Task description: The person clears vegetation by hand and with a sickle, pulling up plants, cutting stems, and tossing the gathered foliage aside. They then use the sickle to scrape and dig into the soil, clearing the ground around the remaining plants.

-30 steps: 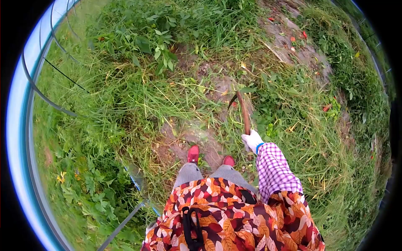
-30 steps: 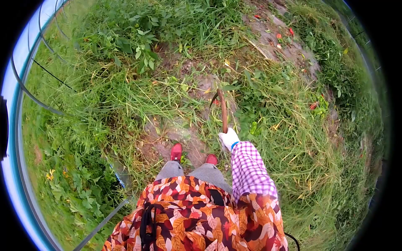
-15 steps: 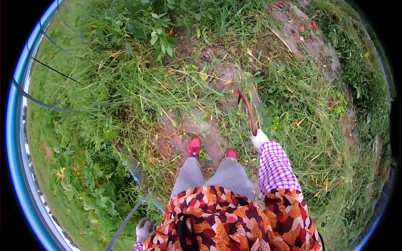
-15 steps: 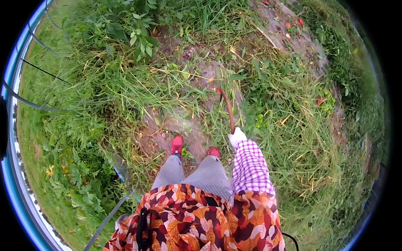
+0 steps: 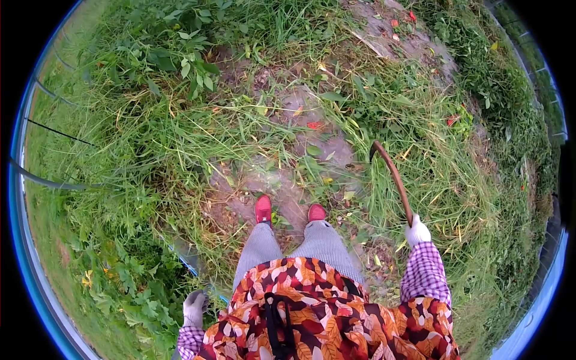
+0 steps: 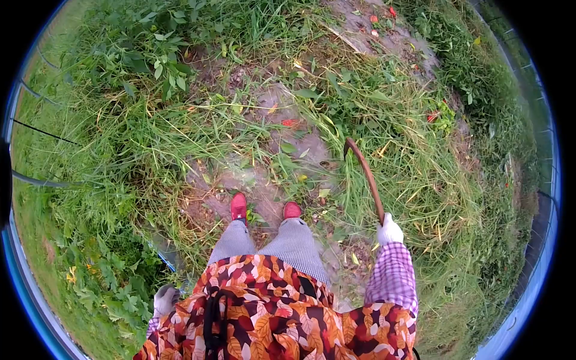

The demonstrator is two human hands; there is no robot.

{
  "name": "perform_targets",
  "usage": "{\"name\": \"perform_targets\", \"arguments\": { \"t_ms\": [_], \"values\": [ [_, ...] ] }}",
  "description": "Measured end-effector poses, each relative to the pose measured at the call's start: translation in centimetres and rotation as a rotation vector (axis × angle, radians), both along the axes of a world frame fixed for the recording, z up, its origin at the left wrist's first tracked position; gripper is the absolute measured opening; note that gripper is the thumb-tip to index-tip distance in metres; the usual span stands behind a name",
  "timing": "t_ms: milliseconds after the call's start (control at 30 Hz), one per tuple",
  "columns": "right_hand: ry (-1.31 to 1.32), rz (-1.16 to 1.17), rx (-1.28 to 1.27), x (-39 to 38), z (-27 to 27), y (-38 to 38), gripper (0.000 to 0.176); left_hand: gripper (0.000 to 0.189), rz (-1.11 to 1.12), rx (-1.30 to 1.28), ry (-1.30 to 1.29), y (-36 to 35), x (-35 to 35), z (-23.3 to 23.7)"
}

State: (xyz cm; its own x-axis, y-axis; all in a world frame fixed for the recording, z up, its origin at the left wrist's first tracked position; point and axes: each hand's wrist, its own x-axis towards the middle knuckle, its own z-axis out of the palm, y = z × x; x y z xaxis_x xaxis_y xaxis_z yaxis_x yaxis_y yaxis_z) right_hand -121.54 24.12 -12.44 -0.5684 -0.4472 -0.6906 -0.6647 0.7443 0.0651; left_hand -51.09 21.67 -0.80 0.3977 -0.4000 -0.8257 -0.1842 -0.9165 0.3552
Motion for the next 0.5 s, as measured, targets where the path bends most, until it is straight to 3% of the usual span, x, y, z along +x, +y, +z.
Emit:
{"name": "perform_targets", "arguments": {
  "t_ms": [233,367,467,500],
  "values": [
    [0.207,-0.364,-0.177,-3.1,1.2,0.7,0.034,0.028,-0.053,-0.016,0.066,-4.2,-1.9,-0.7],
    [0.428,-0.511,-0.476,-8.6,-1.4,5.6,0.029,0.029,-0.049,-0.035,0.116,-3.9,-1.2,-1.8],
    [0.141,-1.004,-0.765,-7.3,1.4,6.0,0.022,0.031,-0.072,0.002,0.078,-3.3,-0.2,-3.3],
    [0.145,-1.045,-0.731,-6.2,2.9,5.6,0.021,0.032,-0.063,0.011,0.076,-3.2,-0.2,-3.6]
  ]
}}
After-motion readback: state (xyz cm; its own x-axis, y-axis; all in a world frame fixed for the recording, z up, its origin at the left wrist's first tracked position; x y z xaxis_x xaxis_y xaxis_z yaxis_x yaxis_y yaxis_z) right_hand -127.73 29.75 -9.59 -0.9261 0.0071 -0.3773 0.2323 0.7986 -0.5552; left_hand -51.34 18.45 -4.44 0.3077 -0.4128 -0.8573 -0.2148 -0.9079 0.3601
